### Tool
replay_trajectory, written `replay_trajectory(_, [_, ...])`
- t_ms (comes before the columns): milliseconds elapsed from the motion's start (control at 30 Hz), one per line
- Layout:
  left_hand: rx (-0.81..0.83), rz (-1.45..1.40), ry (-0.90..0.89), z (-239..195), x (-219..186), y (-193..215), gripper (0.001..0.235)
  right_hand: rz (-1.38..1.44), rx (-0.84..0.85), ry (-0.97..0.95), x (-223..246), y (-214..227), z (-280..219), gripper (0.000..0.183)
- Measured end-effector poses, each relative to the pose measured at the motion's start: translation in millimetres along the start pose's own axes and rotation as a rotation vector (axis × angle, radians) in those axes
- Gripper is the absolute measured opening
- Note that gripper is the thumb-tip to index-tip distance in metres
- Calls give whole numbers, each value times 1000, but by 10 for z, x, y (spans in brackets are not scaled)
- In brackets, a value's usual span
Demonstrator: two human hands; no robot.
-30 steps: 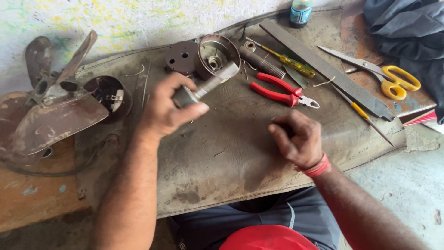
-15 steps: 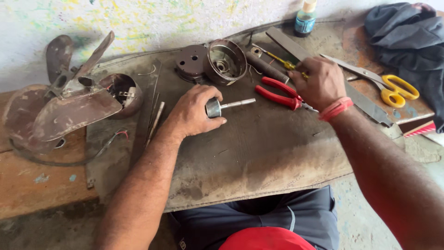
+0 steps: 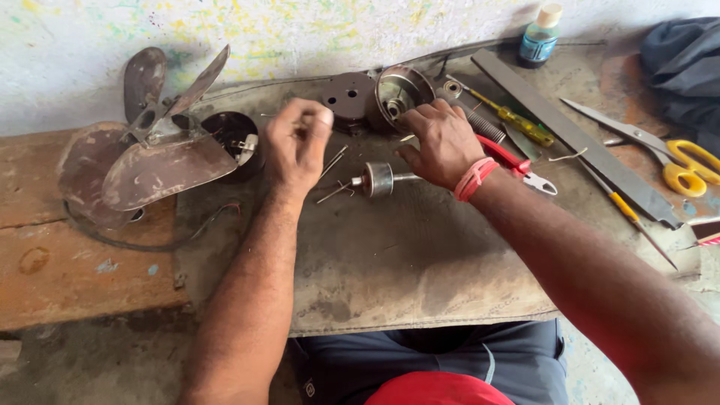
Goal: The person uses pliers to adjust and secure wires on a cylindrical motor stator, then handles the rotor and other components on a workbench. The person places the stator into a metal housing and continues to manipulate the rotor and shaft parts.
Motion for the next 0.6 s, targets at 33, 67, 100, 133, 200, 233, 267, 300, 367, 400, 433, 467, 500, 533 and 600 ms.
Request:
replay_trajectory(33, [-50, 60, -19, -12, -21, 36, 26, 17, 3, 3, 1, -34, 4, 29])
replay_trajectory(67, [-102, 121, -39, -24, -54, 73, 24, 33, 4, 9, -16, -52, 13, 23])
replay_trajectory(100, [-87, 156, -59, -32, -89, 55, 23, 49, 5, 15, -41, -56, 7, 17])
replay_trajectory(133, [-72, 192, -80, -37, -129, 15, 23, 85, -31, -17, -106, -19, -9, 15])
replay_trajectory(200, [-26, 227, -133, -51, -203, -72, 22, 158, -100, -80, -248, 79, -103, 14])
replay_trajectory(233, [5, 224, -164, -63, -236, -125, 22, 125, -129, -95, -296, 123, -172, 12])
replay_trajectory(267, [37, 214, -197, -69, -269, -199, 22, 86, -157, -115, -362, 207, -283, 11])
replay_trajectory(300, [66, 226, -239, -74, -310, -270, 22, 47, -184, -134, -413, 276, -380, 11])
replay_trajectory(367, [120, 263, -327, -81, -405, -351, 26, 3, -145, -124, -457, 314, -467, 14])
replay_trajectory(400, [130, 275, -406, -105, -481, -407, 25, -22, -121, -122, -478, 341, -530, 16])
replay_trajectory(433, [140, 288, -486, -139, -566, -467, 24, -56, -91, -124, -487, 352, -587, 15])
replay_trajectory(467, [150, 305, -567, -165, -658, -518, 23, -88, -65, -123, -484, 348, -615, 14])
replay_trajectory(500, [181, 328, -671, -218, -775, -603, 23, -121, -40, -122, -478, 348, -640, 14])
replay_trajectory(533, [215, 353, -774, -286, -898, -688, 22, -116, -56, -89, -448, 372, -666, 17])
replay_trajectory(600, [342, 312, -936, -512, -1162, -878, 22, -110, -88, -28, -393, 440, -735, 22])
Point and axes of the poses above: each hand's wrist, its own z-axis towards the middle knuckle, its own y-axis out of the back of the hand, x = y × z, the point moved 6 cm from there along z, towards the middle knuckle, and after that the axes turned 7 degrees about x, right-handed, at the moved point
